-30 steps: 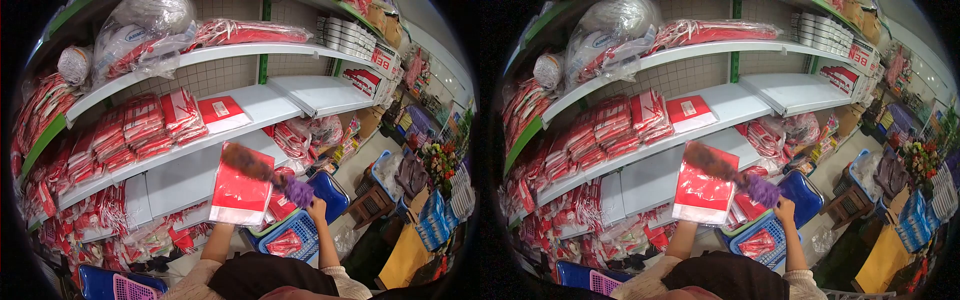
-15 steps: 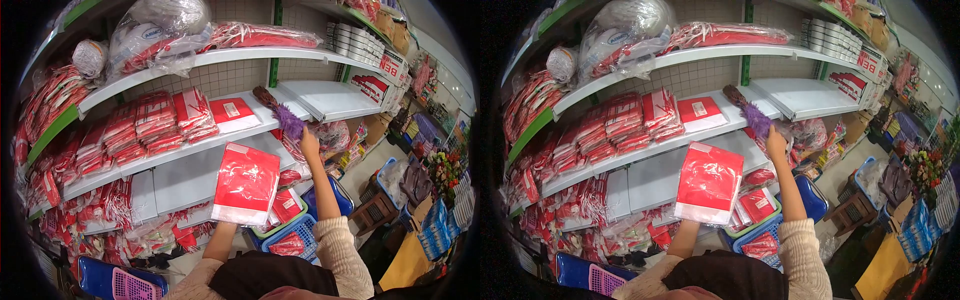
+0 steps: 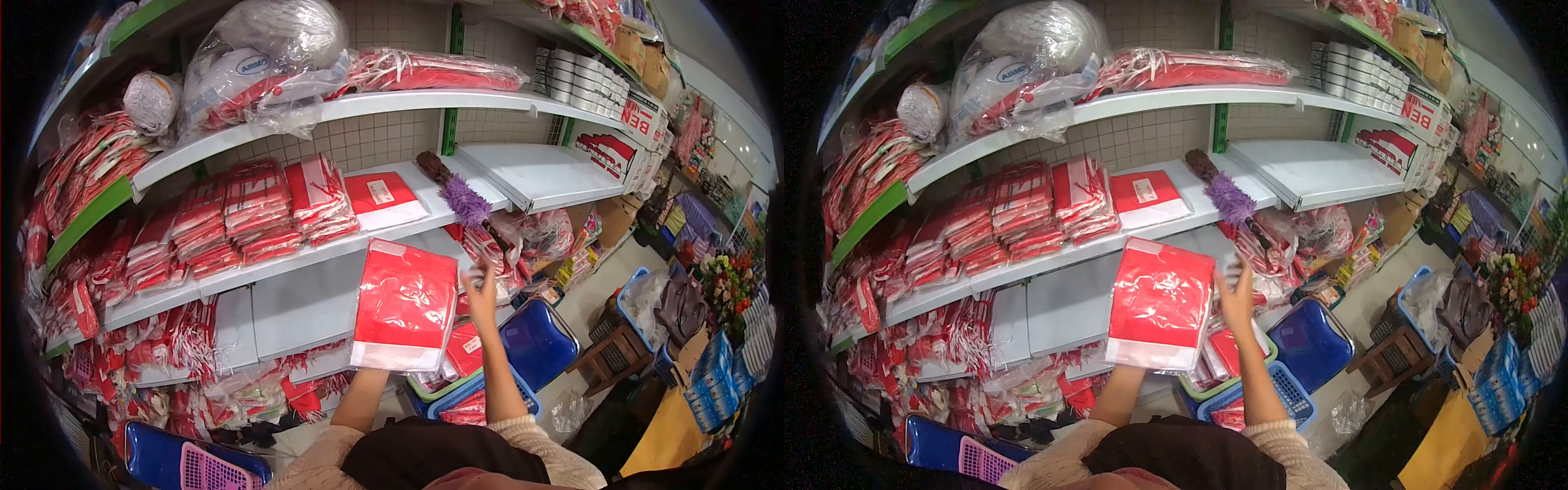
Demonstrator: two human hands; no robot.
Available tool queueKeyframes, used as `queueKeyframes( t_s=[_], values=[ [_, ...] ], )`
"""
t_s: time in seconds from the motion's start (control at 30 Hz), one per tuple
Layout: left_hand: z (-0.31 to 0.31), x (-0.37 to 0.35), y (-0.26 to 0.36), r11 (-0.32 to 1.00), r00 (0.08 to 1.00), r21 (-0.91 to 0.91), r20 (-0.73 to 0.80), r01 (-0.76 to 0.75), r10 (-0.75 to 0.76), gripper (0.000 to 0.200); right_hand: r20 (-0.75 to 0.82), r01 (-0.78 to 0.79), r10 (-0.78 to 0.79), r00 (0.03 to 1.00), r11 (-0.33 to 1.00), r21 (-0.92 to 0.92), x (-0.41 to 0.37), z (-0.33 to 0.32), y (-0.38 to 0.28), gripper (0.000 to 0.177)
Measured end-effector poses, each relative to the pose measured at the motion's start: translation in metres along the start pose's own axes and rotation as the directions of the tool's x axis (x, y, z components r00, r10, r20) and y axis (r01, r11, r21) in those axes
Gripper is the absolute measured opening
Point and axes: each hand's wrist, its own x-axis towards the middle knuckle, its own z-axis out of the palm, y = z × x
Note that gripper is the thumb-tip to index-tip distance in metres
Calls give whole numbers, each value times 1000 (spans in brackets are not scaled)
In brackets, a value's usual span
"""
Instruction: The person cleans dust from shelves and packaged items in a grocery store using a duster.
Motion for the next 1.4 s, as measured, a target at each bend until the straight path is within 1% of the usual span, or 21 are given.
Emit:
queueKeyframes(
  t_s=[0.07,0.17,0.2,0.33,0.37,0.43,0.53,0.67,0.73,0.83,0.87,0.9,0.93,0.97,1.0,1.03,1.1,1.2,1.3,1.37,1.4],
  values=[
    [1,6,0,996,998,-77,52,41,-37,56,225,-342,305,925,928,148,-23,2,4,37],
    [7,18,6,970,975,-202,203,135,-94,56,313,-413,282,907,741,529,-36,13,17,38],
    [15,21,11,957,960,-233,259,173,-111,56,238,-416,347,907,827,379,-33,13,30,41],
    [64,35,48,999,973,52,233,-6,-6,56,192,-338,279,941,798,499,0,3,47,59],
    [84,28,51,966,975,229,211,-120,71,55,152,-322,284,947,827,460,10,2,42,58],
    [121,20,60,773,956,562,186,-294,229,57,148,-233,183,972,845,481,36,5,42,51],
    [131,39,84,558,903,714,283,-423,323,69,190,-118,22,982,849,514,82,16,6,37],
    [166,73,119,123,738,812,441,-571,510,73,196,-31,-70,978,882,471,155,52,2,39],
    [167,98,140,-122,632,831,501,-543,591,71,200,-9,-110,974,857,515,189,77,-4,37],
    [188,112,155,-458,541,864,492,-209,682,71,136,128,-177,975,942,312,235,117,2,37],
    [182,121,160,-520,541,831,535,-199,649,70,104,160,-179,978,973,167,248,133,15,37],
    [176,128,159,-605,573,795,512,-35,640,70,73,185,-185,980,983,18,249,143,8,38],
    [168,135,154,-673,603,729,481,128,636,71,98,109,-103,990,992,-63,244,148,5,39],
    [158,141,148,-721,629,633,445,283,638,72,62,178,-170,984,966,-186,257,174,47,37],
    [145,145,143,-771,646,534,460,347,609,78,83,209,-194,978,946,-250,250,178,54,35],
    [143,142,136,-789,668,494,452,364,591,80,105,240,-217,970,920,-311,238,181,59,34],
    [149,134,122,-822,711,411,431,395,556,83,63,148,-135,989,937,-315,224,179,59,30],
    [151,126,107,-856,911,448,181,259,371,85,-3,7,-8,1000,963,-268,228,180,57,24],
    [125,135,104,-921,888,307,315,238,335,84,46,-105,113,993,983,-152,233,175,58,24],
    [109,148,111,-912,844,338,396,232,362,75,121,-162,168,978,985,-60,241,171,54,26],
    [108,149,117,-919,843,310,401,243,358,72,225,-162,148,963,986,44,251,172,73,30]
  ],
)
